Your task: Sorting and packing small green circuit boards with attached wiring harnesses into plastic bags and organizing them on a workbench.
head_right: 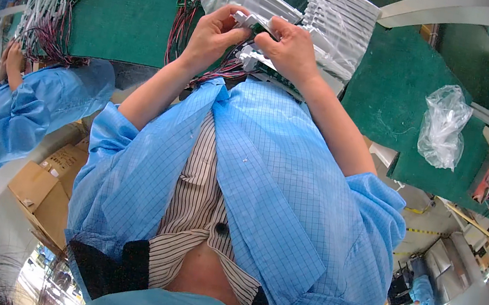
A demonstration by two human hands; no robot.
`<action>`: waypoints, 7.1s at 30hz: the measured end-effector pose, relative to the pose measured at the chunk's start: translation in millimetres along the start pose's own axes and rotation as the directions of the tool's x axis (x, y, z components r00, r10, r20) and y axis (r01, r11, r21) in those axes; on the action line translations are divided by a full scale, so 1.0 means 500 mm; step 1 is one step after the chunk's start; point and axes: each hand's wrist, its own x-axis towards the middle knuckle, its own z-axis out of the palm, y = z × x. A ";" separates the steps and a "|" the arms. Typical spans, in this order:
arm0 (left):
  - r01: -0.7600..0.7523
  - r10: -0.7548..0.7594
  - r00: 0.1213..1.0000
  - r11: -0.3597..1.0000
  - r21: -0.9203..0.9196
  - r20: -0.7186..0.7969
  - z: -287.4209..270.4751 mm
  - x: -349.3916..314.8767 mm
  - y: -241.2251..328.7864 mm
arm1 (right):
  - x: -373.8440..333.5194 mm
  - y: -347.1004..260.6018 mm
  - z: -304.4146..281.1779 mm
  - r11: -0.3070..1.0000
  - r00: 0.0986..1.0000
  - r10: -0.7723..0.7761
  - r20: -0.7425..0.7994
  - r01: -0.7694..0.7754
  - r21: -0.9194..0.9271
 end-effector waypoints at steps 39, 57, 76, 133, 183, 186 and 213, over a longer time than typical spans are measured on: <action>0.023 0.182 0.980 0.285 0.958 -0.078 -0.380 0.228 -0.067 | 0.138 0.116 -0.046 0.818 0.980 -0.197 -0.010 0.159 -0.553; 0.133 0.137 0.983 -0.090 0.987 -0.120 -0.321 0.345 -0.063 | 0.164 0.099 -0.058 0.845 0.986 -0.100 0.130 0.153 -0.513; -0.542 0.476 0.823 0.495 0.679 0.311 -0.068 0.085 0.125 | 0.066 0.002 -0.105 0.570 0.903 0.206 0.377 -0.424 0.704; -0.558 0.455 0.817 0.467 0.686 0.355 -0.024 -0.004 0.056 | -0.002 0.014 -0.044 0.746 0.906 0.117 0.408 -0.351 0.566; -0.097 0.150 0.973 0.955 0.281 -0.176 -0.025 0.019 -0.031 | 0.023 -0.046 0.024 0.888 0.991 -0.120 -0.051 0.084 -0.452; -0.051 0.080 0.994 0.933 0.356 -0.069 -0.042 0.017 -0.020 | 0.015 -0.038 0.028 0.906 0.999 -0.046 -0.026 0.031 -0.422; -0.238 0.207 0.967 0.940 0.242 0.150 -0.029 -0.049 0.077 | 0.015 0.040 -0.005 0.998 0.979 0.014 0.201 -0.025 0.049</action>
